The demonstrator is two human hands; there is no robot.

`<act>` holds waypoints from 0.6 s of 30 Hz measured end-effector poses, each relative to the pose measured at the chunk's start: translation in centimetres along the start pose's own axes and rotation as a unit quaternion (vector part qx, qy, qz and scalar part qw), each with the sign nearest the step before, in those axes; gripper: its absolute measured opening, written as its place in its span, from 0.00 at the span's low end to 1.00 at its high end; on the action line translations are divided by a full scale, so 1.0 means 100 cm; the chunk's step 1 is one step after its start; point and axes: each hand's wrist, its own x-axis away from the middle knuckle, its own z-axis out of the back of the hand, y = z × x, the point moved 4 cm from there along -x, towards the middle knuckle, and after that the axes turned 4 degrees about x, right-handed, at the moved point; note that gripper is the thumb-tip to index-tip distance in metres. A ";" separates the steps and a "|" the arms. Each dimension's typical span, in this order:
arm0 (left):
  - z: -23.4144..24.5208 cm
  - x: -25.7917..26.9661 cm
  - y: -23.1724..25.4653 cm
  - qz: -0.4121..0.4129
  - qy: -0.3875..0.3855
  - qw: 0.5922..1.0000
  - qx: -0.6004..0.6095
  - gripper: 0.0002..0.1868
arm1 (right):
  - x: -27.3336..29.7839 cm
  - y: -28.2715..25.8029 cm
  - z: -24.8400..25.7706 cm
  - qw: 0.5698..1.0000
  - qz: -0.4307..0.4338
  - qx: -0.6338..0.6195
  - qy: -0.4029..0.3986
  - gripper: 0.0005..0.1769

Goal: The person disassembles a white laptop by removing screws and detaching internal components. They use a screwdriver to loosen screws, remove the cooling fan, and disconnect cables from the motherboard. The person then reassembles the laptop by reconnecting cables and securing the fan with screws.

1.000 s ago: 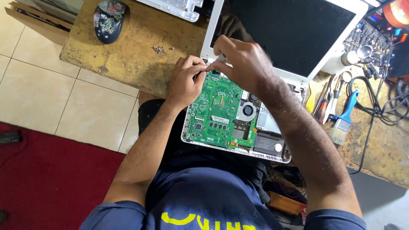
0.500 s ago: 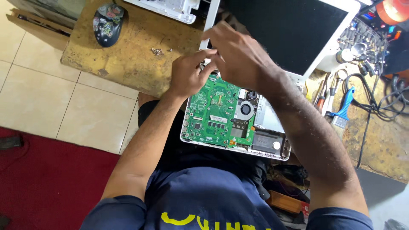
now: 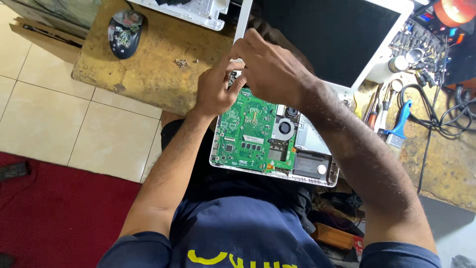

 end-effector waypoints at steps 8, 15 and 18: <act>0.007 0.007 0.004 0.086 -0.060 0.994 0.025 0.32 | -0.002 0.003 -0.005 0.999 -0.002 -0.050 0.011 0.25; 0.020 0.028 0.004 0.116 -0.028 0.993 0.003 0.31 | -0.003 0.013 -0.019 1.000 -0.029 0.006 0.001 0.16; 0.015 0.029 -0.007 0.129 -0.034 0.991 0.019 0.34 | -0.006 0.020 -0.027 0.997 -0.069 0.010 -0.014 0.07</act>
